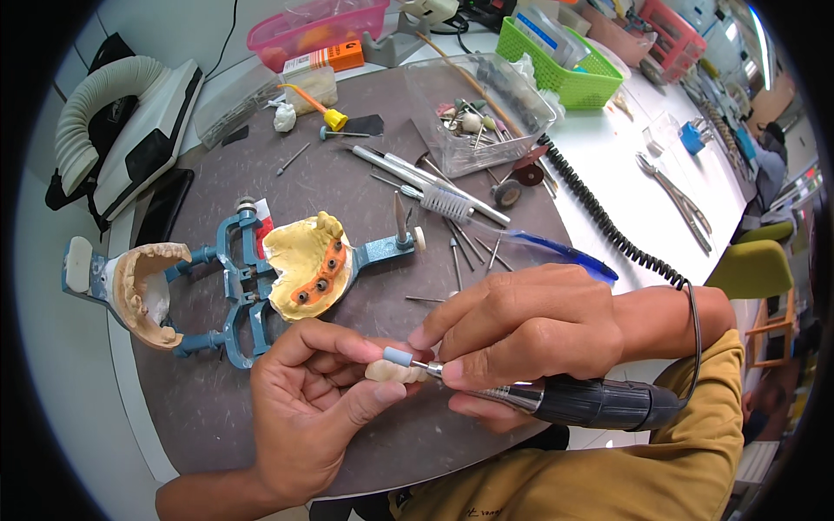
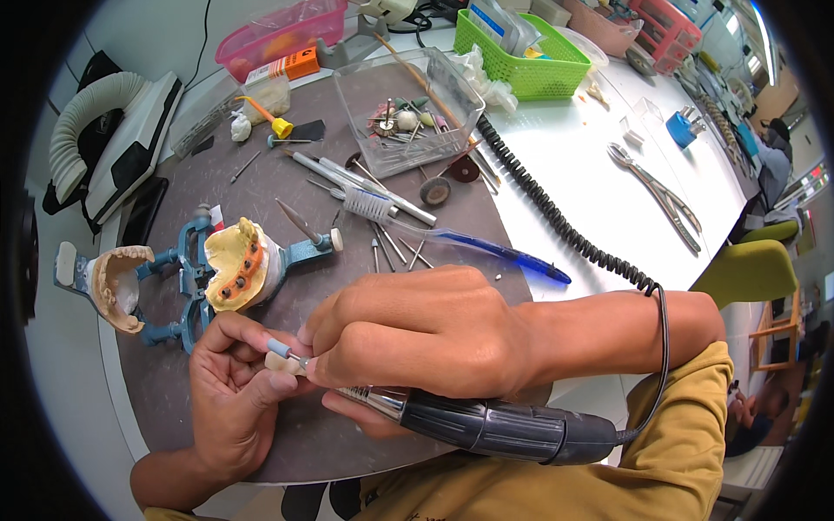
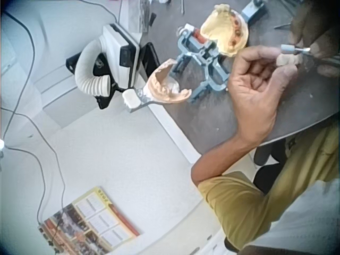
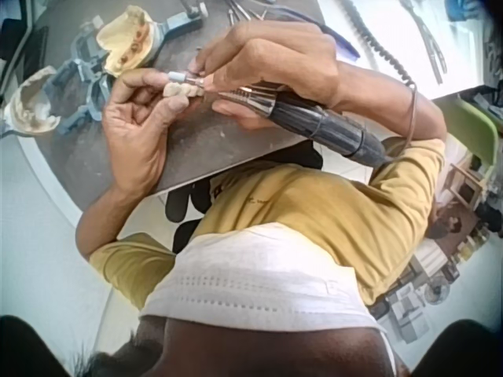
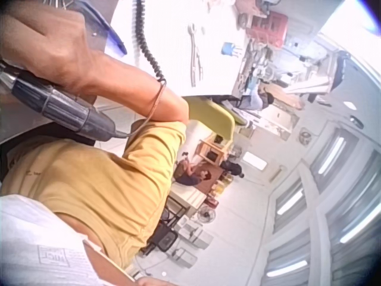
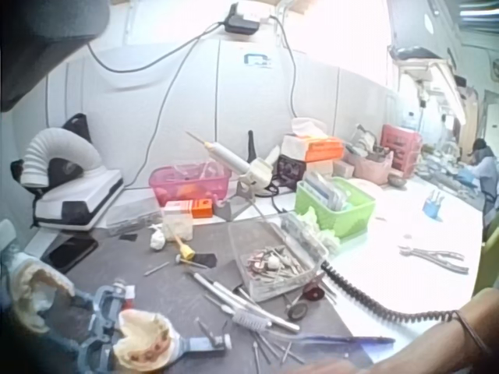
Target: The person holds a dental crown and uses a rotary polishing tool to smooth the surface of the prosthetic while working at a laboratory bench.
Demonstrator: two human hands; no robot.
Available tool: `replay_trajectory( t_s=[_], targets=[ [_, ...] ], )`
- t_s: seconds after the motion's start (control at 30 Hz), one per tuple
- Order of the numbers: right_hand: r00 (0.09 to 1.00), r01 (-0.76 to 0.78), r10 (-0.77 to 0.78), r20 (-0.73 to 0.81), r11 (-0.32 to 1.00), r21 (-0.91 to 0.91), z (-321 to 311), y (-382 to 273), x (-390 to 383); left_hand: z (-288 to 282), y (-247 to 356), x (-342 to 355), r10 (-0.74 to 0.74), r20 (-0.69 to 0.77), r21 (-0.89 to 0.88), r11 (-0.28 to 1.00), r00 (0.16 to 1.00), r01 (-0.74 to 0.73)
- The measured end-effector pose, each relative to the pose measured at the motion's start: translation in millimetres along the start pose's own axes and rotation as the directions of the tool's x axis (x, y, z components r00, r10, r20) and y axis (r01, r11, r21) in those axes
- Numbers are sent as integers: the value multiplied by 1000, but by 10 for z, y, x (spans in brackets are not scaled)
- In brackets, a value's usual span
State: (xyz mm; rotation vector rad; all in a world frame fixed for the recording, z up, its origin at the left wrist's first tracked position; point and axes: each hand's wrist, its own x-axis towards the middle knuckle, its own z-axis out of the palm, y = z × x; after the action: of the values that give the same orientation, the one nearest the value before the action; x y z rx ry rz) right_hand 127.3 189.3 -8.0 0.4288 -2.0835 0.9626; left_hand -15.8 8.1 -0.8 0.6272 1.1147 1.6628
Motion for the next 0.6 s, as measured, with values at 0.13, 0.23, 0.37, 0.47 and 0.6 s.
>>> replay_trajectory(
  t_s=[0.13,0.23,0.37,0.47,0.6],
  targets=[
    [998,17,-17,59,1000,2,-39,-6,14,-7,-10,13,46,41,46,998,998,-48],
    [996,27,-29,81,999,17,-38,21,3,21,5,4,38,35,26,999,999,-39],
    [994,18,-22,106,999,39,-43,26,-8,-4,-9,7,41,36,52,998,999,-43],
    [993,22,-26,113,999,35,-35,-10,2,-1,-13,6,30,24,34,999,999,-31],
    [996,-24,21,89,999,36,-27,-11,3,31,17,2,7,26,29,1000,1000,-8]
  ],
)
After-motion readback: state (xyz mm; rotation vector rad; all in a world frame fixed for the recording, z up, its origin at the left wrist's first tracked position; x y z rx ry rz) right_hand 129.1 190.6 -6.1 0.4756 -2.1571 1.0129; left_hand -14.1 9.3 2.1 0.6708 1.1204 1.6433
